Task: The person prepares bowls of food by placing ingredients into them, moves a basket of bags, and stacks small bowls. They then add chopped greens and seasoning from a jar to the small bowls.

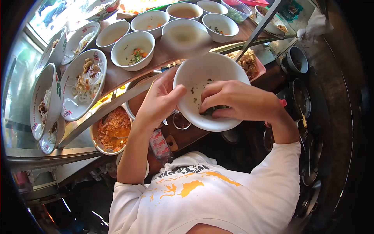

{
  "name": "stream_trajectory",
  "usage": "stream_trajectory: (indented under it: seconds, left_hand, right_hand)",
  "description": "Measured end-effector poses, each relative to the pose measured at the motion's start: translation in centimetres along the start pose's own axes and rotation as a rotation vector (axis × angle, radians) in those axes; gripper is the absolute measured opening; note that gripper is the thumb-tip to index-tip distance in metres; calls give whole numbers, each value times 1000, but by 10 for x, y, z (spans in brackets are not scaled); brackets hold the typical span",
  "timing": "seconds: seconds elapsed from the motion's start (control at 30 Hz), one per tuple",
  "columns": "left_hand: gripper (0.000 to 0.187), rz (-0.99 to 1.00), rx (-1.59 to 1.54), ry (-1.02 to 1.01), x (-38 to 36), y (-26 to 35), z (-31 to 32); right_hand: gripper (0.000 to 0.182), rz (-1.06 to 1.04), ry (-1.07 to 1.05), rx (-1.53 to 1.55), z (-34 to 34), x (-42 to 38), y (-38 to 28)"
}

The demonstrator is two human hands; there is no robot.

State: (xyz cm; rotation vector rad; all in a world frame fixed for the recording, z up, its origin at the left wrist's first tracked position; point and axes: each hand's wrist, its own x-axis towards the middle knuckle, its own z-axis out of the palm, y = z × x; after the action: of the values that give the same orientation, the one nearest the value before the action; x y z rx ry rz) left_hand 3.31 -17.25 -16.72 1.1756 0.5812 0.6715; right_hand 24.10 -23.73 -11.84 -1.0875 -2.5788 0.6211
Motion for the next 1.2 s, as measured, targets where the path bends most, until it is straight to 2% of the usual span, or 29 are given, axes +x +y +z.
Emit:
stream_trajectory:
  seconds: [0.07, 0.1, 0.2, 0.33, 0.4, 0.53, 0.6, 0.63, 0.73, 0.83, 0.9, 1.03, 1.07, 1.13, 1.2]
  left_hand:
    - [54, 12, 19, -8, 0, -1, 1]
    - [54, 53, 34, -2, 1, -8, -1]
    - [53, 122, 77, 4, 1, -7, 0]
    - [52, 123, 57, -5, -7, 0, 1]
    - [52, 123, 44, 10, -8, 0, -2]
    - [47, 85, 62, 51, -13, 2, -9]
    - [46, 91, 61, 84, -17, 2, -11]
    - [47, 82, 76, 73, -19, 2, -14]
    - [49, 86, 125, 115, -24, 1, -20]
    - [52, 143, 127, 155, -28, -2, -21]
    - [54, 132, 146, 172, -31, 0, -22]
    - [55, 106, 169, 172, -34, 1, -24]
    - [55, 118, 186, 174, -33, 1, -24]
    - [55, 124, 215, 176, -34, -1, -25]
    - [55, 181, 240, 193, -33, -5, -26]
  right_hand:
    - [15, 95, -20, 44, 5, 0, -4]
    - [10, 61, 29, 18, 9, 0, -3]
    - [9, 90, 78, 106, 4, 0, 0]
    - [13, 276, 11, 373, -29, 7, 3]
    - [13, 298, 73, 450, -49, 15, 10]
    - [11, 303, 325, 410, -100, 44, 36]
    - [13, 174, 435, 319, -116, 69, 63]
    - [16, 252, 457, 286, -121, 78, 68]
    - [20, 242, 434, -28, -125, 109, 115]
    - [15, 327, 350, -20, -119, 124, 139]
    - [17, 332, 348, -16, -116, 126, 140]
    - [8, 229, 478, -310, -112, 125, 134]
    - [9, 235, 468, -468, -113, 122, 117]
    - [9, 116, 588, -607, -115, 110, 102]
    - [13, 191, 629, -232, -104, 86, 54]
